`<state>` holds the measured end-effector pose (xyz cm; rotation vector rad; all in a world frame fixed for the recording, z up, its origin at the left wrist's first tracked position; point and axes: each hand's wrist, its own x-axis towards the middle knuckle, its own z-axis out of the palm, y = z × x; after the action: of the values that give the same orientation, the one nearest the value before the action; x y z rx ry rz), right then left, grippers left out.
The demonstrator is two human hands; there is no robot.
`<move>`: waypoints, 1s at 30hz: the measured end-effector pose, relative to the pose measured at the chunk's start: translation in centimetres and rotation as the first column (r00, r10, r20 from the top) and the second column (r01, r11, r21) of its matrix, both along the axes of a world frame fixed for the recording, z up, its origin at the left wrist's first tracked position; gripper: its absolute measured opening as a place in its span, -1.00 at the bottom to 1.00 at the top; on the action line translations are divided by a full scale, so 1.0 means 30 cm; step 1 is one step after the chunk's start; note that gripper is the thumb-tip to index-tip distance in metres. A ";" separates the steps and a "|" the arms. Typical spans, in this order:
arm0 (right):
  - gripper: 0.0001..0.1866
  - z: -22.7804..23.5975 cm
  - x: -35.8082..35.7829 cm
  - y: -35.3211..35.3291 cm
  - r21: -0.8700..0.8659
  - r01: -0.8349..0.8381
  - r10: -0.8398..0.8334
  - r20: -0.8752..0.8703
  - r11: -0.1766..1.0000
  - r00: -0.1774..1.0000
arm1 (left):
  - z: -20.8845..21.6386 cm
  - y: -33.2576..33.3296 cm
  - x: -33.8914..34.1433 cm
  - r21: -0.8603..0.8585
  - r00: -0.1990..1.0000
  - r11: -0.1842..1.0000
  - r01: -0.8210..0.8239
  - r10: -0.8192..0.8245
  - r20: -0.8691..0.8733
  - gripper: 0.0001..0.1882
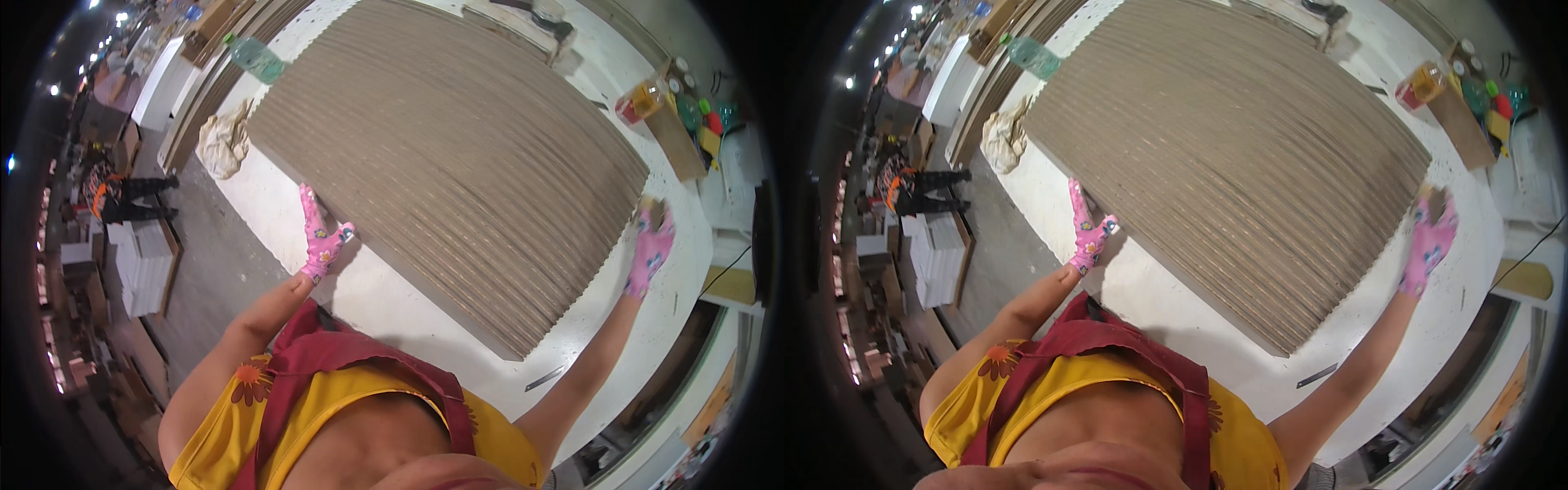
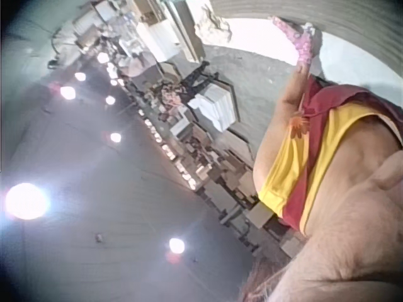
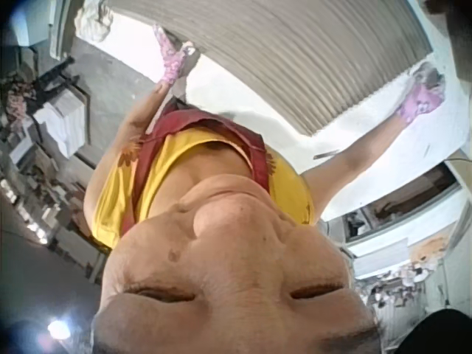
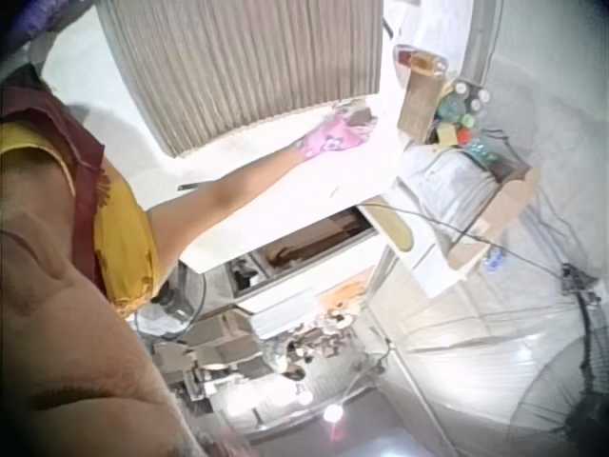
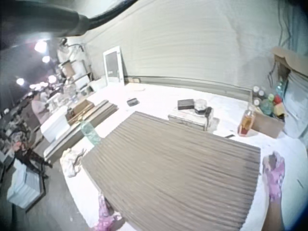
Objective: The person applies putty to a wood panel, wipes it with a cloth, and then rubs a small block over the surface of another ridged wood panel.
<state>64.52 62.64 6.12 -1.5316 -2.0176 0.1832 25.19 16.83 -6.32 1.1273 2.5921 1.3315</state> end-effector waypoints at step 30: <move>-0.35 0.038 -1.083 -1.259 -0.154 -0.523 0.481 -0.240 0.838 0.843 | -0.014 -0.187 -0.856 -0.113 0.990 0.987 -0.114 0.123 0.073 0.22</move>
<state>32.03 24.85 7.26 -1.0074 -2.2555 0.7539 -0.50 11.22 -6.76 0.8985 2.6738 1.2114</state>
